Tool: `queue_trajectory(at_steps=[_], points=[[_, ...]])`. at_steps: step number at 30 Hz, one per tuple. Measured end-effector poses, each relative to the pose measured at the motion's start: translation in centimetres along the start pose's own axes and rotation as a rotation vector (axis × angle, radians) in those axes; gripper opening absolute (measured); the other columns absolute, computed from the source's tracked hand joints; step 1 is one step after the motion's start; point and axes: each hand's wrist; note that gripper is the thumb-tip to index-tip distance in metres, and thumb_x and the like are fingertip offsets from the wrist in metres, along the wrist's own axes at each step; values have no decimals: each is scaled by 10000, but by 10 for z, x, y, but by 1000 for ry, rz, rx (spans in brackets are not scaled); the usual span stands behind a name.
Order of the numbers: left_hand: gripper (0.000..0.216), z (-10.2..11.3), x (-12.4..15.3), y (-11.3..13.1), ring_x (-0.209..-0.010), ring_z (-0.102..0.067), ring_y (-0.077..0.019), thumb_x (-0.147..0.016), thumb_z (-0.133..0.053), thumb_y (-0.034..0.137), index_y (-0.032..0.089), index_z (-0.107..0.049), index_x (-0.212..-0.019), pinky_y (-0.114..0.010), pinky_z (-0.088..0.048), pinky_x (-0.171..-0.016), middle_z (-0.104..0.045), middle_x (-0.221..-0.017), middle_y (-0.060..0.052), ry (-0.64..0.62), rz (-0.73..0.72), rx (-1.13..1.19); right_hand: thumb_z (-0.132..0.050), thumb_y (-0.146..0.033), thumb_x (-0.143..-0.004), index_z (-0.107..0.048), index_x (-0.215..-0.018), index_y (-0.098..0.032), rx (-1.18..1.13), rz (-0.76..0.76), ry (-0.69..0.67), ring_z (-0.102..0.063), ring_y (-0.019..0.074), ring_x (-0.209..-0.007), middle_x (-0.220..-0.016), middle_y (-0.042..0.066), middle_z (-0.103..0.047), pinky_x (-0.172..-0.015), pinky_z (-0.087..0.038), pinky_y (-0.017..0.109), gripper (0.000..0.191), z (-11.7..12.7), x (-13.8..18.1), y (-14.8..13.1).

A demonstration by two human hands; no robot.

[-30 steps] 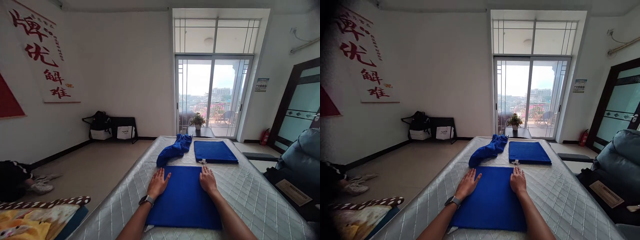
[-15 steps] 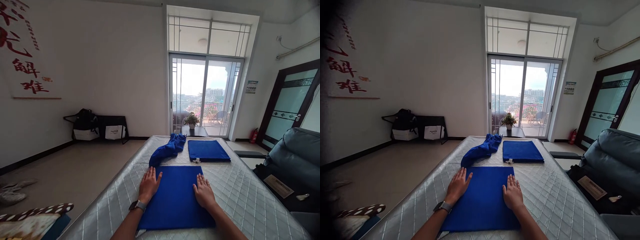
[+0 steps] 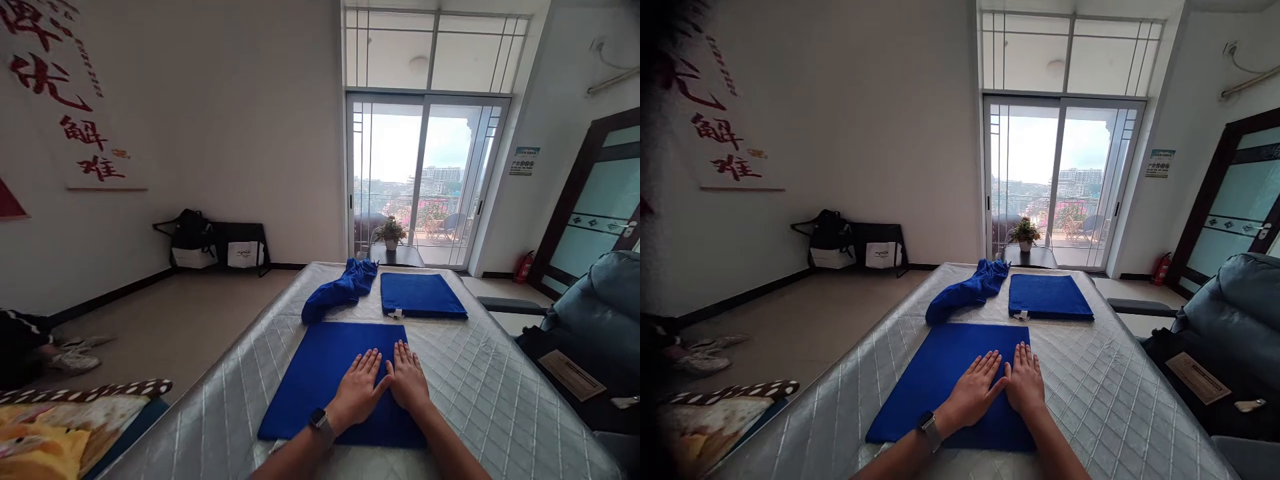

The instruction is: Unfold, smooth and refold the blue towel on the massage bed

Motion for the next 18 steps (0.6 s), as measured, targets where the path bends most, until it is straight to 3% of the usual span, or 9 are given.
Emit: queue_trajectory(at_steps=[5,11,14,18], points=[[680,26,20,-60,-1501,-320,-257,-1021,-253,591,179,-373,-1549,-484,-306,-1225,-376,-1608,-117,-38,175,-62,-194,-431,-1008,-231,-1591,-75,-21,-19,16,-106,208,-1546,-1663,97,-173,-1246,-64,401,684,-1,-1,0],[765,49,73,-129,-1524,-260,-261,-1004,-217,638,129,-302,-1570,-478,-231,-1246,-267,-1646,-130,-90,348,-64,-189,-427,-1009,-219,-1593,-76,-10,-20,15,-98,203,-1547,-1666,94,-170,-1246,-50,392,682,-2,-1,0],[760,47,92,-146,-1526,-258,-249,-1003,-211,637,142,-303,-1572,-469,-247,-1240,-286,-1645,-122,-48,368,-70,-196,-427,-1011,-219,-1595,-85,6,-30,9,-106,204,-1546,-1667,86,-169,-1245,-51,388,676,-3,-2,0],[761,43,96,-147,-1515,-290,-256,-996,-242,644,146,-330,-1565,-467,-265,-1235,-325,-1634,-124,9,390,-76,-199,-414,-1015,-238,-1588,-75,38,-25,28,-130,209,-1543,-1664,87,-181,-1246,-62,388,667,1,0,-3]])
Point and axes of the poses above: each hand's wrist, its own x-axis away from the middle knuckle, its own z-axis out of the back of the hand, y = z × x
